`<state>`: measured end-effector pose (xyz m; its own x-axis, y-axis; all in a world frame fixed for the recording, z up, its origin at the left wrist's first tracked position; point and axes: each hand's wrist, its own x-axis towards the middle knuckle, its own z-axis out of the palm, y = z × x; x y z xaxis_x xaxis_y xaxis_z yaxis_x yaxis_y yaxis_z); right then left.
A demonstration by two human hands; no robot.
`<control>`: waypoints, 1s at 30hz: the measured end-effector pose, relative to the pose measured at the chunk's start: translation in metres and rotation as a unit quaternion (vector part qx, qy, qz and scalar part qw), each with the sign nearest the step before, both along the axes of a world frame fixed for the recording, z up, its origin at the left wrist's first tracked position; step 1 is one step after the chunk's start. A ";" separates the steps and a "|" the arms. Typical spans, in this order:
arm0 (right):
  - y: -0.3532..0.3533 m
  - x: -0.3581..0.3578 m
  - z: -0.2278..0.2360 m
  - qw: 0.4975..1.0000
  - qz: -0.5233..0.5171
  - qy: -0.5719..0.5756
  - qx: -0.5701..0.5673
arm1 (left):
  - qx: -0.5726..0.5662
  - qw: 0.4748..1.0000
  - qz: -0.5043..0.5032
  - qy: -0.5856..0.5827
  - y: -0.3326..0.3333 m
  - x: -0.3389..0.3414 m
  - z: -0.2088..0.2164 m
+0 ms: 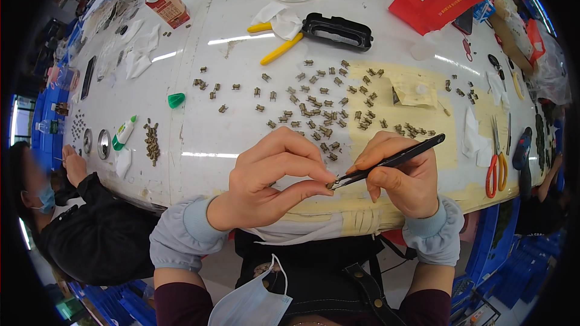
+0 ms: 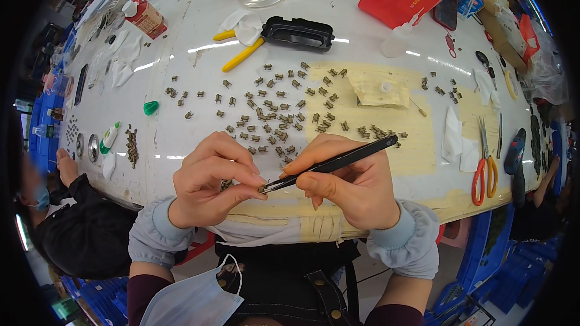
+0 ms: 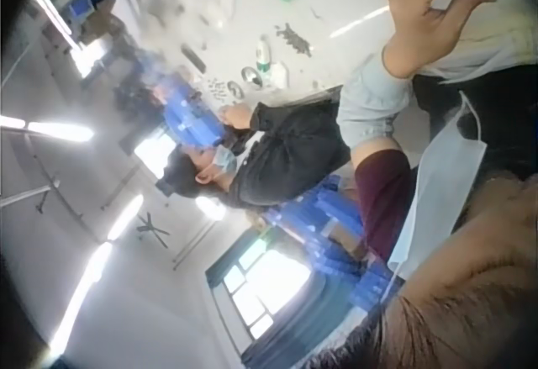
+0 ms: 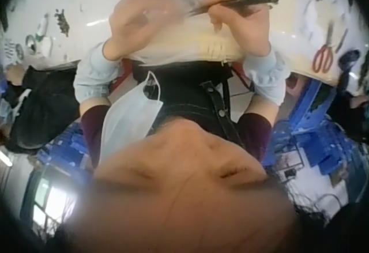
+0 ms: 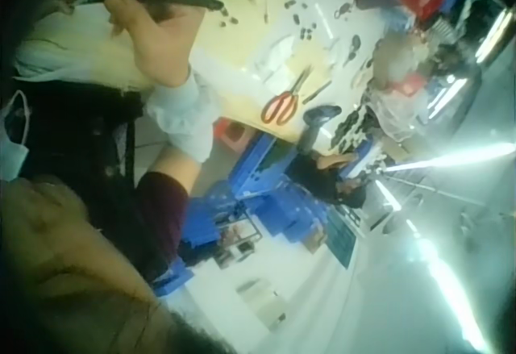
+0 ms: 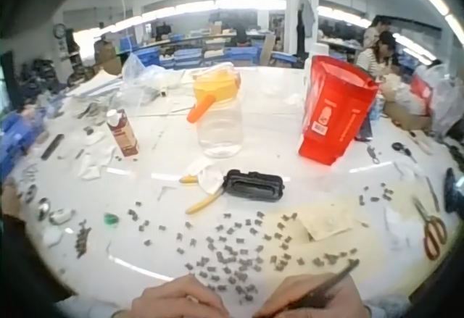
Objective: The person holds miniature model pieces by hand and attaches small components onto them using tweezers.
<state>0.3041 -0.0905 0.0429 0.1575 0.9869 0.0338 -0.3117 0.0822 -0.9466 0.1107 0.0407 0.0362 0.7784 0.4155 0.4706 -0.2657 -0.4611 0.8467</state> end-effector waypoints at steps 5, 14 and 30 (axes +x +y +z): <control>0.000 0.000 0.000 1.000 0.001 0.000 0.002 | 0.005 1.000 0.002 -0.001 0.000 0.000 0.000; 0.001 0.000 0.000 1.000 0.003 0.011 0.000 | -0.002 1.000 -0.003 -0.005 0.001 0.001 0.001; 0.000 0.001 0.001 1.000 -0.016 0.015 0.009 | -0.046 0.999 0.011 -0.001 -0.001 0.000 -0.002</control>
